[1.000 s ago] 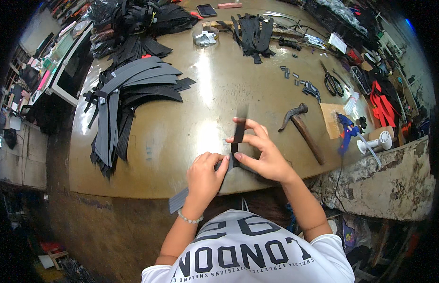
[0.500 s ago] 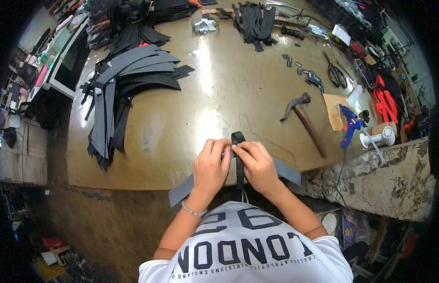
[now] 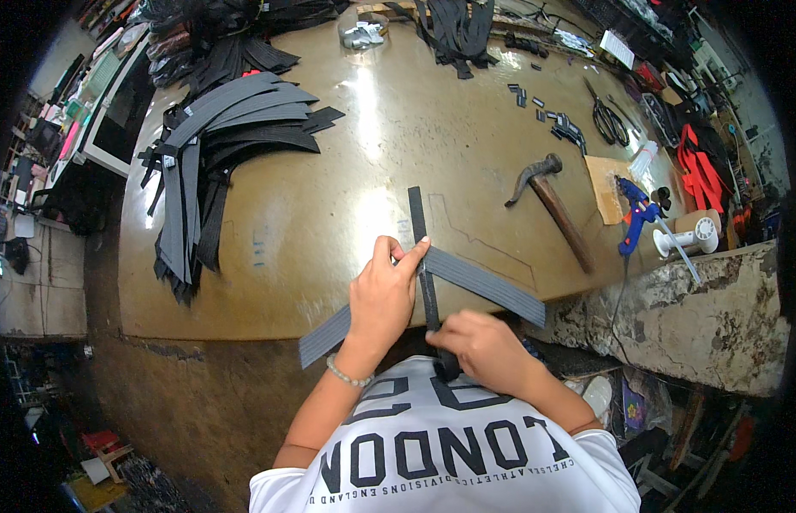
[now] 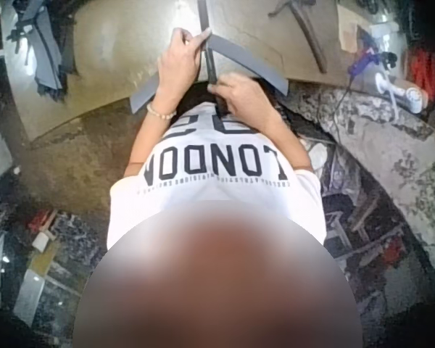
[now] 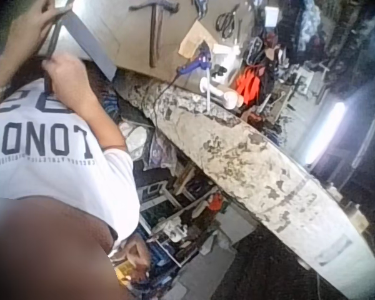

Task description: The person assembles black fabric straps by applying hot glue to attach small rectangular pieces and then bundles the finished straps with a yellow elastic band. The person uses a hot glue gun and handles multiple strap pieces on a cluttered workbench.

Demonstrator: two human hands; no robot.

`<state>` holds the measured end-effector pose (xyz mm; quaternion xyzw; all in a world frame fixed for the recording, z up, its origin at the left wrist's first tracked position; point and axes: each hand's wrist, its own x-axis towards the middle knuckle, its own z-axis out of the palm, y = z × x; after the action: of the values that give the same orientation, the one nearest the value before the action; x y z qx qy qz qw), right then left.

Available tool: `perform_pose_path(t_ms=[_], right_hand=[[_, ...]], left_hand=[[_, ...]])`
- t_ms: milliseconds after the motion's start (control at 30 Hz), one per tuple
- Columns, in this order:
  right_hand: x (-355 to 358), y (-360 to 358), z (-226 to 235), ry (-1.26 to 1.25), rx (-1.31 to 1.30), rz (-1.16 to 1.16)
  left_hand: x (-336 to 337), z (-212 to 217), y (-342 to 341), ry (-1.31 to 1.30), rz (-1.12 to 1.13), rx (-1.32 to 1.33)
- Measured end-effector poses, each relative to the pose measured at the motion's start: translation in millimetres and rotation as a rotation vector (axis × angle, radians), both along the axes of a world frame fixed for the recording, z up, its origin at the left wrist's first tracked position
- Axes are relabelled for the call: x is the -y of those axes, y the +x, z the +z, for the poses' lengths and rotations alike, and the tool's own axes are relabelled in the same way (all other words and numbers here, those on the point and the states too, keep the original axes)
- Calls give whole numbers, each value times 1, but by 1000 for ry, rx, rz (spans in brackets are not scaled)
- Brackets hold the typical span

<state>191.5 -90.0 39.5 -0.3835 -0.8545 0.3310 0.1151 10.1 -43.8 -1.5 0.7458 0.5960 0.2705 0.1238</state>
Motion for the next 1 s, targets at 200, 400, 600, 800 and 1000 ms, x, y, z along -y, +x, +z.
perform_pose_path(t_ms=[200, 400, 600, 800, 1000], right_hand=[[-5, 98, -10, 119, -347, -974], [-92, 249, -60, 705, -186, -1432], [-95, 164, 9, 238, -316, -1264], [-97, 49, 21, 231, -231, -388], [-117, 33, 15, 102, -64, -420]], left_hand=[[-3, 6, 3, -24, 30, 22], [13, 21, -7, 0, 106, 159], [19, 15, -10, -27, 69, 103], [-3, 3, -9, 80, 83, 54], [-5, 3, -10, 83, 78, 61]])
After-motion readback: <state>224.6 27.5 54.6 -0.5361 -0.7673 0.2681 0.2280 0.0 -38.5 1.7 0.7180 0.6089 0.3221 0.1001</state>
